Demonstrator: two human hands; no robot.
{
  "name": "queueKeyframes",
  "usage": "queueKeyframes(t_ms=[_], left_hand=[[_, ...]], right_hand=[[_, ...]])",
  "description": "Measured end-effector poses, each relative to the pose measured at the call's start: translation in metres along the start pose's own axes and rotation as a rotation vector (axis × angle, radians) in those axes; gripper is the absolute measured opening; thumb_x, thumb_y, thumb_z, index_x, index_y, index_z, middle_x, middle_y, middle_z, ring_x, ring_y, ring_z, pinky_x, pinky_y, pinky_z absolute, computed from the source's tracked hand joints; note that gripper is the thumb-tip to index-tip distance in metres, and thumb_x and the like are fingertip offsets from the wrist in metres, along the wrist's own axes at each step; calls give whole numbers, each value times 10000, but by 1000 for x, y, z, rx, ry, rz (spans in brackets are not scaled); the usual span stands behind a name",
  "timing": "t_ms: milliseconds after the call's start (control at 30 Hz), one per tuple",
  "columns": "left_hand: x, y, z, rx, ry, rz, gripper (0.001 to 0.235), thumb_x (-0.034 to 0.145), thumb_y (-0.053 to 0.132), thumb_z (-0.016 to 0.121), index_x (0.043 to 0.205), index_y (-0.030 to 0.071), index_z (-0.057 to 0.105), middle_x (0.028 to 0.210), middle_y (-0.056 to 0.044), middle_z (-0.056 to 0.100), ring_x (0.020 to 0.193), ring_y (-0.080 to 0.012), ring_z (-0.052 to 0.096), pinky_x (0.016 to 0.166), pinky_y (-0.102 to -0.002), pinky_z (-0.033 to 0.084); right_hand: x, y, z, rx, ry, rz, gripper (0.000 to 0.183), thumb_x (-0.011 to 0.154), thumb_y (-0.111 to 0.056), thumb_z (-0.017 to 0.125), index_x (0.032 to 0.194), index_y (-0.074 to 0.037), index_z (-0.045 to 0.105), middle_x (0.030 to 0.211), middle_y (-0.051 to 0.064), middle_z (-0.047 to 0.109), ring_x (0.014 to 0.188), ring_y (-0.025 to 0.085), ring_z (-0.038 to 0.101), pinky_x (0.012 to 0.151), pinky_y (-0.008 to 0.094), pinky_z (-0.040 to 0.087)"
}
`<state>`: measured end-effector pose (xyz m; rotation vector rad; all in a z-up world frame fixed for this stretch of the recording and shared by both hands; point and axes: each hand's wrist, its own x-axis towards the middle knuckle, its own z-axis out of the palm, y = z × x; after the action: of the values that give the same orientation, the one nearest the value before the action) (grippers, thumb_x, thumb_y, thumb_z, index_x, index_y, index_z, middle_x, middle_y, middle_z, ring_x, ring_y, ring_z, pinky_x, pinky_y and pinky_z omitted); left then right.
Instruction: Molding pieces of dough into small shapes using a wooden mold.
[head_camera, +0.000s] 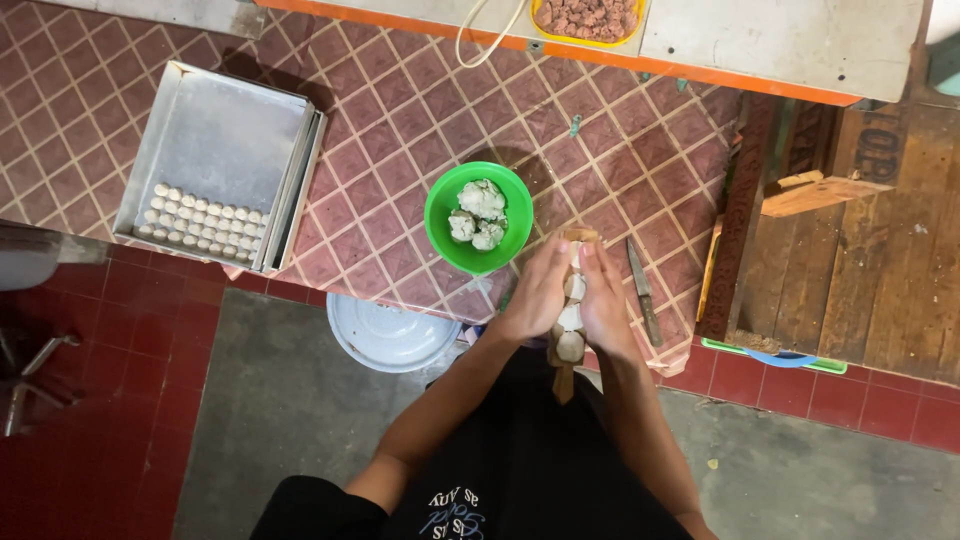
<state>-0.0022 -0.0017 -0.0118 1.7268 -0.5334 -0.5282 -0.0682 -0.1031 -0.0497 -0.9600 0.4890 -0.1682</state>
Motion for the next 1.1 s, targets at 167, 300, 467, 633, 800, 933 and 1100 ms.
queueKeyframes(t_ms=[167, 300, 467, 633, 800, 933, 1100], left_hand=[[2, 18, 0, 24, -16, -148, 443, 1102, 375, 434, 1332, 34, 599, 1139, -183, 728, 1071, -281, 718, 945, -382, 536], [6, 20, -1, 39, -79, -272, 444, 1078, 397, 434, 1318, 61, 598, 1099, -154, 739, 997, -242, 726, 893, -364, 549], [6, -14, 3, -118, -66, -135, 462, 1103, 394, 482, 1313, 11, 631, 1097, -153, 724, 995, -236, 661, 889, -369, 542], [0, -136, 5, -20, -102, -116, 625, 1191, 473, 324, 1429, -87, 468, 1442, -94, 543, 1307, -184, 442, 1083, -351, 350], [-29, -211, -3, -760, -341, -324, 632, 1300, 533, 326, 1170, -42, 554, 992, -73, 543, 968, -187, 526, 937, -314, 491], [-40, -91, -41, -514, -475, -304, 484, 1049, 427, 456, 1418, 115, 469, 1282, -18, 602, 1118, -102, 591, 952, -282, 502], [-63, -108, -50, -585, -769, -614, 330, 1037, 260, 634, 1198, -23, 578, 1044, -154, 713, 837, -242, 741, 771, -356, 618]], right_hand=[[10, 33, -19, -61, 20, -75, 440, 1129, -333, 478, 1335, 35, 603, 1160, 95, 667, 1024, 142, 621, 909, 286, 502], [5, 6, -2, -48, 75, -8, 475, 1098, -405, 395, 1212, -17, 643, 1057, 77, 678, 933, 132, 652, 831, 278, 540], [8, 23, -9, 86, 164, 126, 430, 1091, -404, 391, 1096, -48, 633, 926, 65, 653, 782, 138, 633, 678, 299, 536], [13, 30, -7, -93, 239, 42, 431, 1107, -383, 439, 1034, -5, 632, 828, 62, 635, 681, 142, 597, 590, 317, 494], [13, 14, -1, 245, 161, 280, 600, 1064, -539, 304, 933, -35, 603, 688, 103, 596, 557, 210, 588, 526, 357, 522], [19, 16, -3, 276, 226, 225, 537, 1070, -537, 310, 1004, -70, 565, 774, 118, 591, 630, 232, 601, 586, 391, 538], [27, 52, -27, 320, 311, 118, 541, 1136, -514, 326, 1173, 0, 491, 894, 131, 620, 785, 255, 637, 743, 417, 563]])
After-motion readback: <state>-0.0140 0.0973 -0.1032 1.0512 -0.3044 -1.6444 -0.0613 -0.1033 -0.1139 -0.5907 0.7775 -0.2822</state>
